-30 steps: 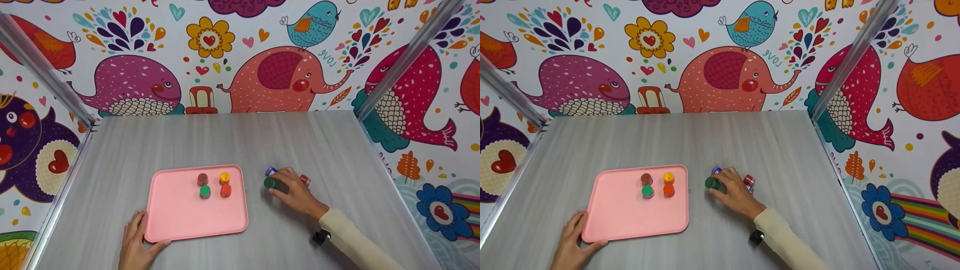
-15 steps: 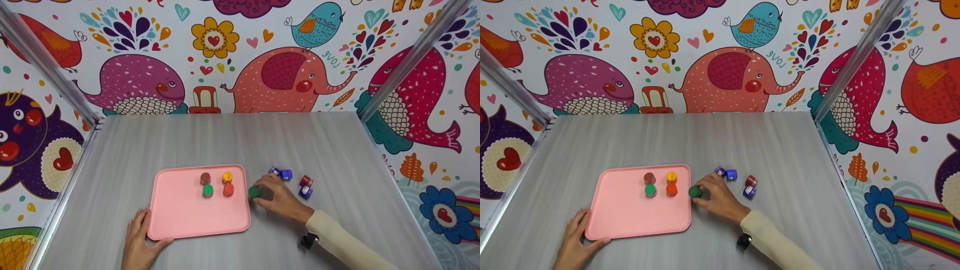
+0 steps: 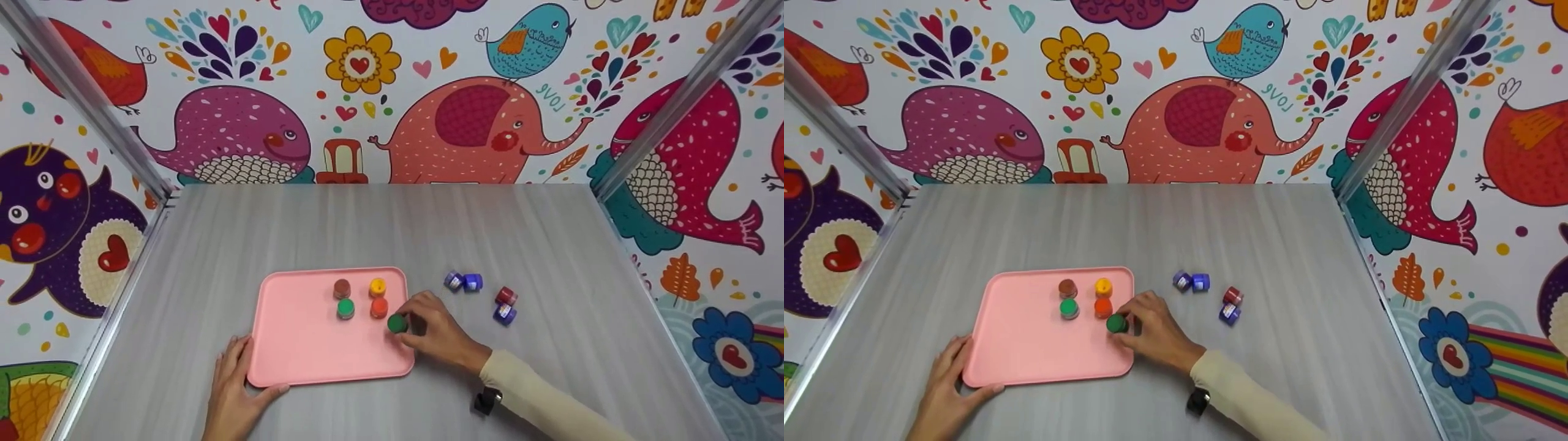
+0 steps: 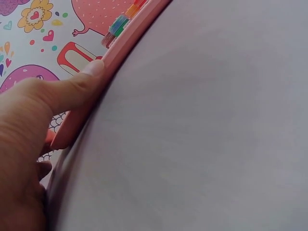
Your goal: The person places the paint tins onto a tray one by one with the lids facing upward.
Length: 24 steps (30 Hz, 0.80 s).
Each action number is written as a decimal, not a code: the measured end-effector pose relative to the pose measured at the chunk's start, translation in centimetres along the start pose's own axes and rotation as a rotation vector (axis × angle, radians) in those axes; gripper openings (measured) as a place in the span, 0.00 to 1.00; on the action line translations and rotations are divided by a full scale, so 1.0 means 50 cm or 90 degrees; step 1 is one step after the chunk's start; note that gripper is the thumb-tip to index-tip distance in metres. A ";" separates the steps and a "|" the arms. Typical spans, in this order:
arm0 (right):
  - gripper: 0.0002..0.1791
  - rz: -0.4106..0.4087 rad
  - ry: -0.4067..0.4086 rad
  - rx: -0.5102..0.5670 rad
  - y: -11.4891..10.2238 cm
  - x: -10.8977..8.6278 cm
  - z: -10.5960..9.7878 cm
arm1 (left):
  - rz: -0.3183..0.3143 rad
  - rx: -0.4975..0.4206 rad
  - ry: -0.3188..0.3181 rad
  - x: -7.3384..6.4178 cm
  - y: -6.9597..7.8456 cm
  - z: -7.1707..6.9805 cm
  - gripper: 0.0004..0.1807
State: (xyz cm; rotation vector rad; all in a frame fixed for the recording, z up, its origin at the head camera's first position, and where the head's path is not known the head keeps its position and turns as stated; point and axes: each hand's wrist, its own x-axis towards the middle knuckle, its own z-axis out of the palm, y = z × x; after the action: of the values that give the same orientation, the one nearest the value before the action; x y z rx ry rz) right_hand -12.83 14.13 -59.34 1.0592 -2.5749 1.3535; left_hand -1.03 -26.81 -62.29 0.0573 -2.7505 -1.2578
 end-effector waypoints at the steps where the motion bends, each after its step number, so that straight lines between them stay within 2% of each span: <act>1: 0.18 0.003 0.000 -0.002 -0.001 0.001 0.005 | 0.007 0.002 0.006 0.000 0.000 0.001 0.63; 7: 0.17 0.025 0.002 -0.006 -0.009 0.007 0.030 | 0.061 0.022 0.039 -0.003 -0.007 0.008 0.63; 15: 0.19 0.054 -0.001 -0.017 -0.016 0.009 0.055 | 0.075 0.024 0.042 -0.001 -0.009 0.011 0.62; 24: 0.20 0.074 0.001 -0.001 -0.021 0.012 0.064 | 0.070 0.022 0.037 -0.003 -0.010 0.007 0.62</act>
State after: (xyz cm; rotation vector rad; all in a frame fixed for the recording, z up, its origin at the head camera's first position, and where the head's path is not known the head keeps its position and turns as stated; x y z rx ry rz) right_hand -11.85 10.99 -60.37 0.9210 -2.6742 1.3762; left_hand -0.94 -26.86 -62.93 -0.0523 -2.6859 -1.1633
